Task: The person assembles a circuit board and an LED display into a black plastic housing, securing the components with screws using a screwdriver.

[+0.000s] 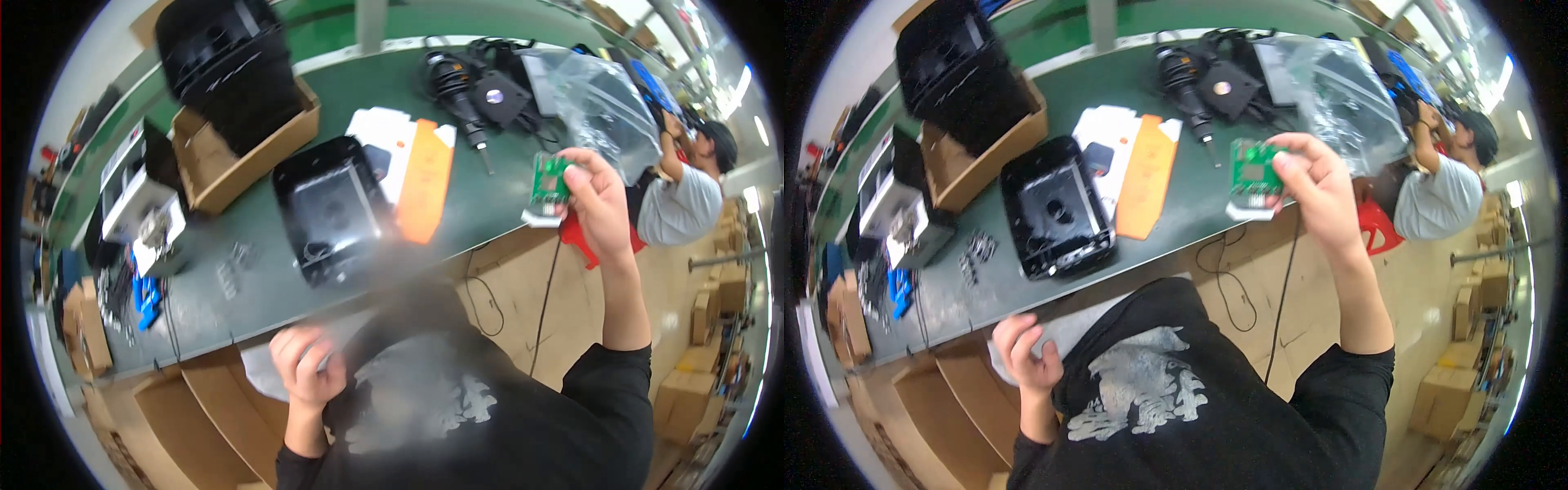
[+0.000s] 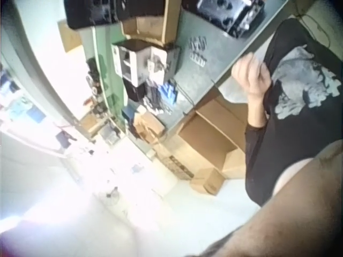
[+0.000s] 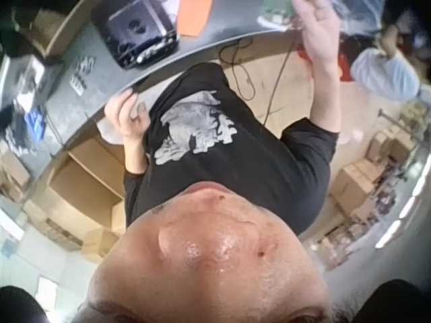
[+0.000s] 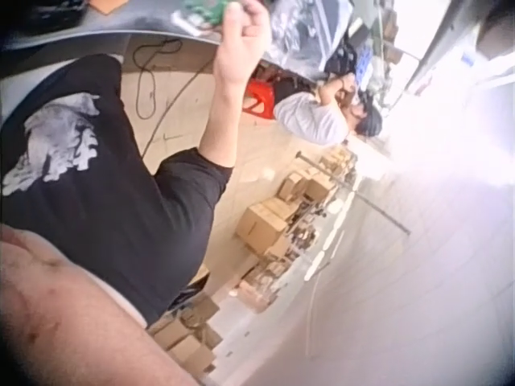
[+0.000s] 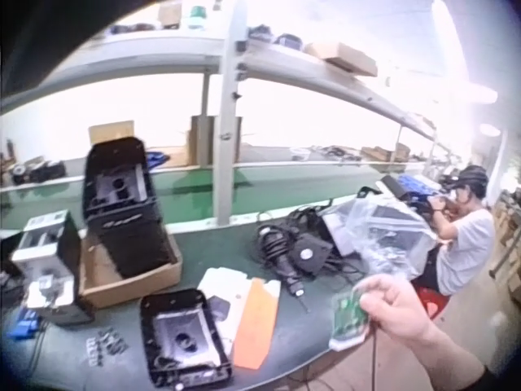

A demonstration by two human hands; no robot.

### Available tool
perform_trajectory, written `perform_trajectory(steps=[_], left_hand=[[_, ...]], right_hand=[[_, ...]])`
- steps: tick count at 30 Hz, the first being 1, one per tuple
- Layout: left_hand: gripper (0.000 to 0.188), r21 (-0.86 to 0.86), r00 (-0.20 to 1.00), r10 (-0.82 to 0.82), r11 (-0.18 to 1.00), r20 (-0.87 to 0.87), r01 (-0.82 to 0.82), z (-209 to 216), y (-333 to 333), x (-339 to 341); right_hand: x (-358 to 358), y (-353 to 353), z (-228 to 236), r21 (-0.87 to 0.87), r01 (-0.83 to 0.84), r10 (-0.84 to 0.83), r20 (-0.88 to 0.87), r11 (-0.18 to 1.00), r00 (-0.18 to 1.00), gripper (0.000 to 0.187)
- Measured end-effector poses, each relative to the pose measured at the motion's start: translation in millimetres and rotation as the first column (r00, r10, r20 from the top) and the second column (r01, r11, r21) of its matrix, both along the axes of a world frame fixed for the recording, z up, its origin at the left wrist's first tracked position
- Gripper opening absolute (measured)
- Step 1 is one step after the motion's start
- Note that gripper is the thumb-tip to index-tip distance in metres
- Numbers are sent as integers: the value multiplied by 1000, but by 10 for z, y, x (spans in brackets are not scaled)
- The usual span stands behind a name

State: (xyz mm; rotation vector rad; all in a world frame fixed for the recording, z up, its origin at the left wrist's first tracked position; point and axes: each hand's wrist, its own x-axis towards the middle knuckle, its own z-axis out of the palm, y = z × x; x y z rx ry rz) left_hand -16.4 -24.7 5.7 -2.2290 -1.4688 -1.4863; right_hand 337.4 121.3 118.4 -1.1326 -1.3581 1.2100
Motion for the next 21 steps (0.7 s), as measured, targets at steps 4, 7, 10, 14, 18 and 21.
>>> perform_trajectory(steps=[4, 7, 10, 14, 18, 21], left_hand=[[22, -92, 965, -215, 969, 153, 230, 233, 106, 110], [39, -192, 898, -259, 920, 357, 342, 349, 149, 124], [37, -250, 819, -235, 876, 524, 412, 307, 74, 64], [28, -185, 824, -108, 951, 556, 249, 209, -128, -16], [67, -399, 591, -138, 614, 795, 681, 6, -448, -191], [75, -256, 181, 256, 297, 950, 920, -210, -610, -77]], right_hand=[[-682, -182, -61, -235, -331, 321, -81, 914, 944, 23], [-1097, -330, -108, -265, -510, 494, -129, 818, 860, 24], [-1354, -438, -163, -28, -553, 549, 174, 833, 818, 23], [-1505, -367, -197, 634, -734, 354, 647, 243, 676, 24], [-1575, -529, -287, 733, -675, 179, 656, 79, 733, 26], [-1650, -503, -448, 766, -642, 128, 635, 20, 762, 21]])
